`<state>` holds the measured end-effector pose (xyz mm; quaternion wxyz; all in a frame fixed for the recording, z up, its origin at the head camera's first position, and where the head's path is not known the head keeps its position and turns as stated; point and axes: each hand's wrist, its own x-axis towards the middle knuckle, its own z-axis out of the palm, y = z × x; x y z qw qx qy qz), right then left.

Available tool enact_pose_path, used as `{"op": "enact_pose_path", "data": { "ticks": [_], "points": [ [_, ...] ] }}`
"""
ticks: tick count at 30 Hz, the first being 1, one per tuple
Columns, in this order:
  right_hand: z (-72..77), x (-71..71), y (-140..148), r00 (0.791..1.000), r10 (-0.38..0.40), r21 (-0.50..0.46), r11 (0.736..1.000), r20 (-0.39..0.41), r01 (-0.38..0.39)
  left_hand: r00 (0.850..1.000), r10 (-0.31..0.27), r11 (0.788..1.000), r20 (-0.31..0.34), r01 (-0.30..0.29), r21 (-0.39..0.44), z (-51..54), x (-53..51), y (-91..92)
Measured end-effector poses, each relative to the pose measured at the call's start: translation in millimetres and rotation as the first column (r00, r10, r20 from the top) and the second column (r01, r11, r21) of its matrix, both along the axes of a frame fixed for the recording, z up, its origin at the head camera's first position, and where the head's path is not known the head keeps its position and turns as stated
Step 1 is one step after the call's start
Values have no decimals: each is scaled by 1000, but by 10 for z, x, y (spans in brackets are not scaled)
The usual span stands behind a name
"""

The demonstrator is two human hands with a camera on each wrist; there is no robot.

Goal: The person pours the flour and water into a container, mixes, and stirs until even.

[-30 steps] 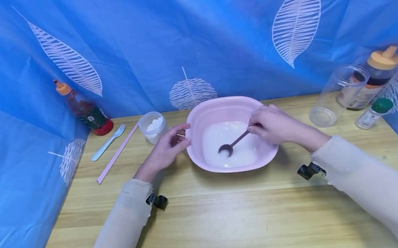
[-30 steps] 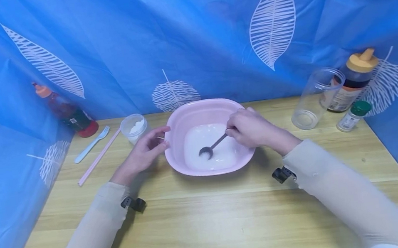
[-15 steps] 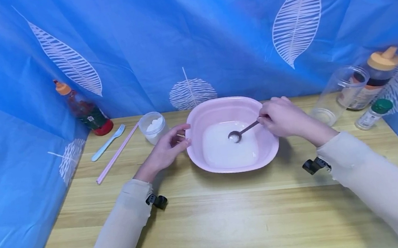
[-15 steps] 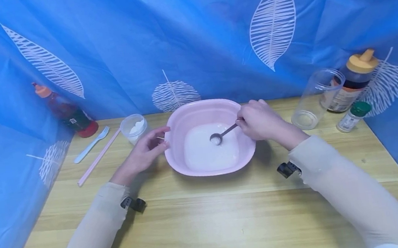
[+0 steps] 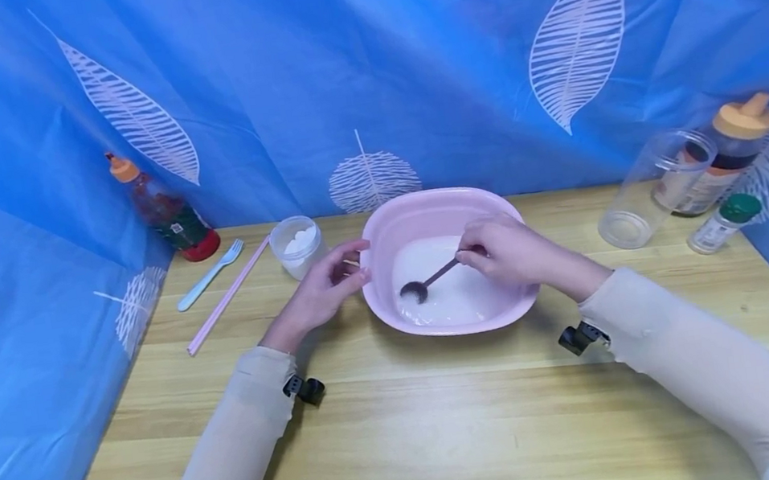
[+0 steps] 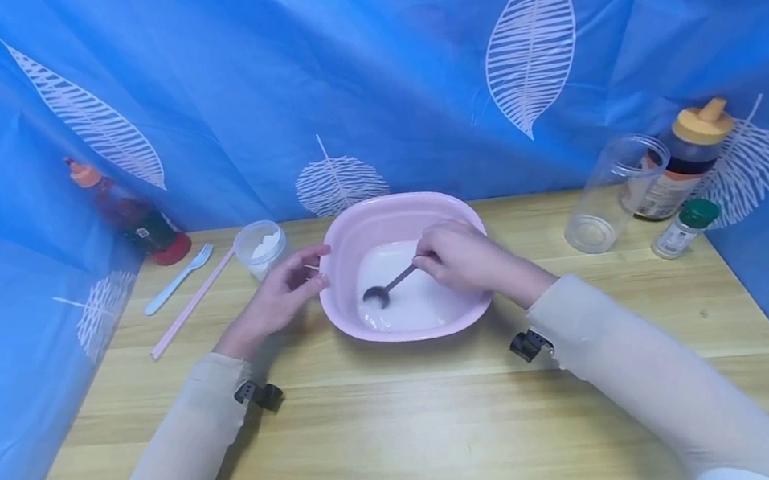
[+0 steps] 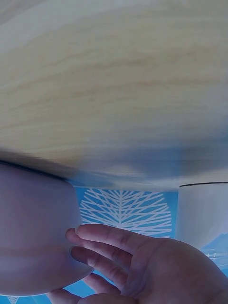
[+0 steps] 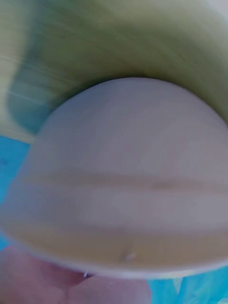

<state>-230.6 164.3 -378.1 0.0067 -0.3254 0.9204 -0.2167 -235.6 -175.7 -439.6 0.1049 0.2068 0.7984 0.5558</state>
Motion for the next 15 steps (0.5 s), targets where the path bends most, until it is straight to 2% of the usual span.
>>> {"op": "enact_pose_path", "data": {
  "ticks": [5,10,15],
  "points": [
    [12,-32,-56,996,-89,22,996,-32,90,1000,-6,1000,-6,6,6,0,-6,11],
    [30,-75,56,979,-187,52,980,-85,192,1000,-16,1000,-5,16,20,-4,-12,7],
    [30,-101,130,963,-227,90,966,-143,241,1000,-11,1000,-4,11,26,-19,-20,-2]
  ]
}}
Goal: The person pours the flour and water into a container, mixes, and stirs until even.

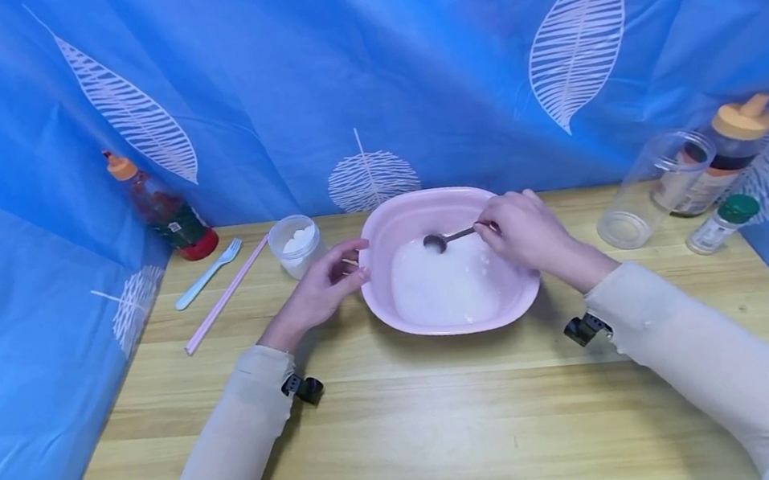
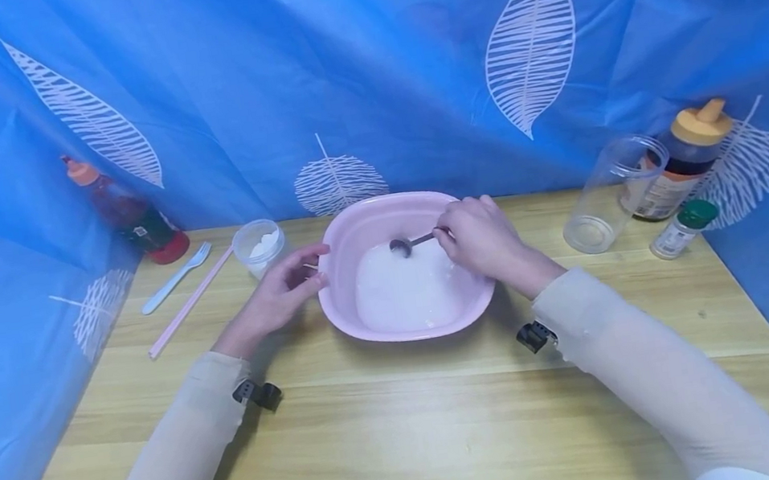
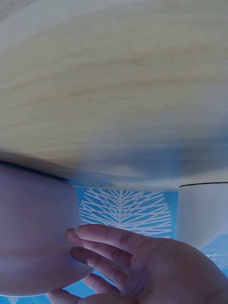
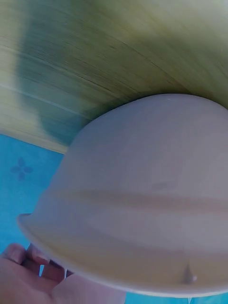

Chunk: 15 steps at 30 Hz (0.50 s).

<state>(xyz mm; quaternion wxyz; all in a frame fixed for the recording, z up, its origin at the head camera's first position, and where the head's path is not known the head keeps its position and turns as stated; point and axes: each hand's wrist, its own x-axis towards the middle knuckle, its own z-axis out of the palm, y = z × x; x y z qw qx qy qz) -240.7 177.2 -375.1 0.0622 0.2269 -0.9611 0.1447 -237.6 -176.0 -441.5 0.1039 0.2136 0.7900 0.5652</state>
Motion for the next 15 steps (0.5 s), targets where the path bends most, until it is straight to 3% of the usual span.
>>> {"op": "enact_pose_path", "data": {
  "ticks": [8,15],
  "points": [
    [-4,-6,-156,998,67,15,998,-11,-67,1000,-1,1000,7,1,-16,25,18,10],
    [-14,49,-240,975,223,1,975,-13,-223,1000,0,1000,0,0,-11,31,19,13]
  ]
}}
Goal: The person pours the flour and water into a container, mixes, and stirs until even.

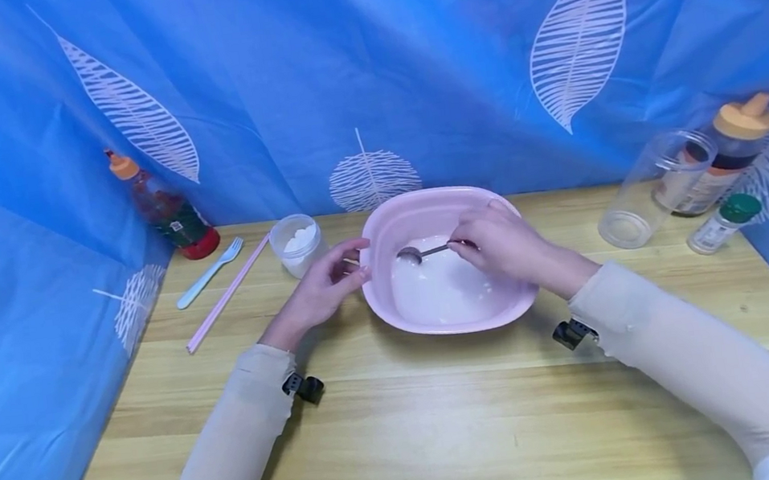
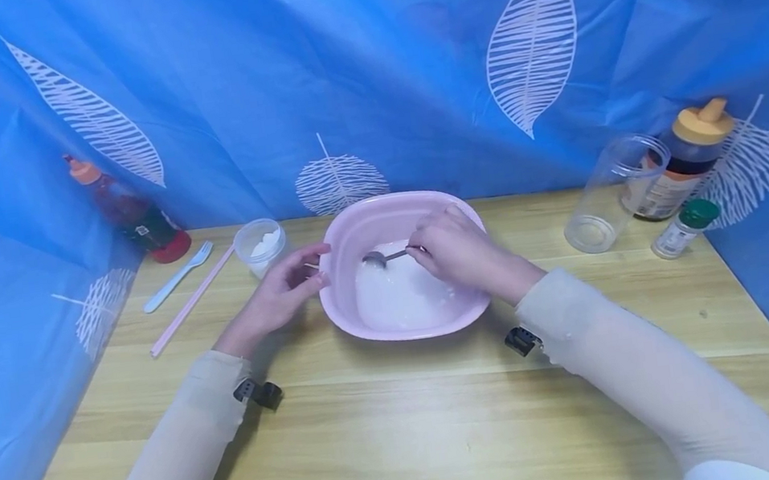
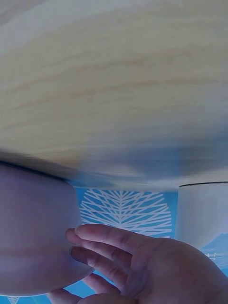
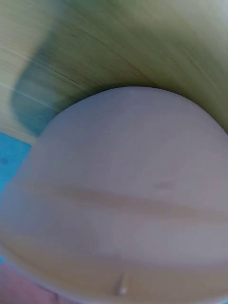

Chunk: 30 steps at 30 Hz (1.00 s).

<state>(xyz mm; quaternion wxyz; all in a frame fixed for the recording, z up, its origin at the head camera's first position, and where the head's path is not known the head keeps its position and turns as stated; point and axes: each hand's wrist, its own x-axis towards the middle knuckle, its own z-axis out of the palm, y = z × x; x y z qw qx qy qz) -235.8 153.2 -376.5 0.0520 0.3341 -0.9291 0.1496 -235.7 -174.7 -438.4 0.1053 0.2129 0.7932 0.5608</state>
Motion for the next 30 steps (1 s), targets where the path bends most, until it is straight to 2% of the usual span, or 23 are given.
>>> {"op": "enact_pose_path", "data": {
  "ticks": [7,16,21,25,30],
  "points": [
    [33,89,148,984,168,-2,986,-63,-169,1000,8,1000,0,-8,-9,-3,0,-10],
    [193,193,494,968,245,41,969,-48,-243,1000,17,999,1,-17,-26,-10,-12,-28],
    [146,214,552,956,288,22,957,-45,-288,1000,22,999,3,-22,-42,-4,-8,-35],
    [44,210,432,957,287,0,958,-41,-288,1000,18,999,-5,-18,-42,-3,4,-32],
    [-9,188,206,979,201,-2,979,-42,-201,1000,11,999,-18,-11,-32,-5,9,-18]
  ]
}}
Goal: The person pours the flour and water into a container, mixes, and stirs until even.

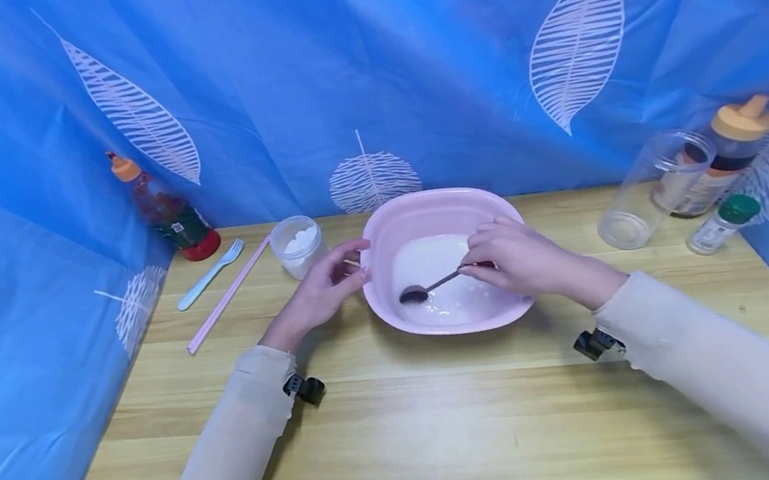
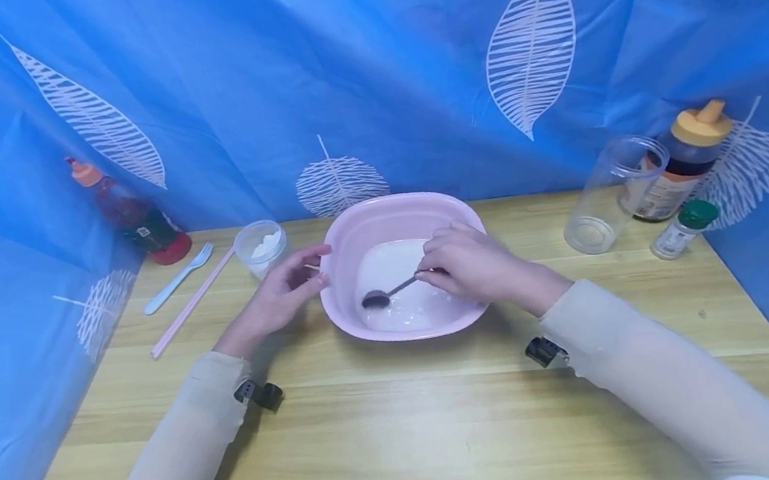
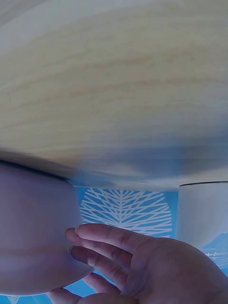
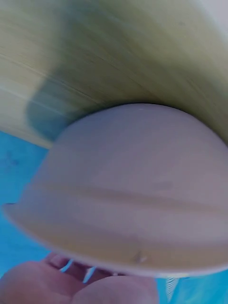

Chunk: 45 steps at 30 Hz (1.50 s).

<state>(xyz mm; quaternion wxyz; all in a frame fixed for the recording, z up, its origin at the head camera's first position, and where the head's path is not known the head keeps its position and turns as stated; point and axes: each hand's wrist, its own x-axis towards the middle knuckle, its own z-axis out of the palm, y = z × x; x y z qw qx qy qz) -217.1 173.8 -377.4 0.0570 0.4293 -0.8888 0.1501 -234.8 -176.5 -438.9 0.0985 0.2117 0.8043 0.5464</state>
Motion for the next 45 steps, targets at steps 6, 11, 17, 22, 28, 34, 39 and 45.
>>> {"op": "enact_pose_path", "data": {
  "ticks": [6,11,17,22,28,34,39,45],
  "points": [
    [-5,-99,-133,989,-145,-3,989,33,145,1000,-5,1000,7,5,5,16,3,28],
    [2,-193,-74,969,-247,8,969,19,246,1000,-8,1000,16,8,-5,27,3,35],
    [112,-211,153,962,-269,68,960,-41,271,1000,-4,1000,8,5,-9,22,-11,20],
    [272,-145,355,971,-229,154,959,-72,237,1000,6,1000,11,-6,-2,39,-9,7],
    [398,-43,481,989,-145,187,971,-24,147,1000,12,1000,15,-12,-14,42,-8,-16],
    [355,30,424,999,-35,158,987,31,30,1000,5,1000,14,-5,-9,8,-11,-32],
    [196,32,250,1000,3,83,997,17,-4,1000,1,1000,8,-1,4,-1,-8,-18],
    [70,-14,89,996,-93,39,995,-5,94,1000,1,1000,12,-1,4,9,5,10]
  ]
}}
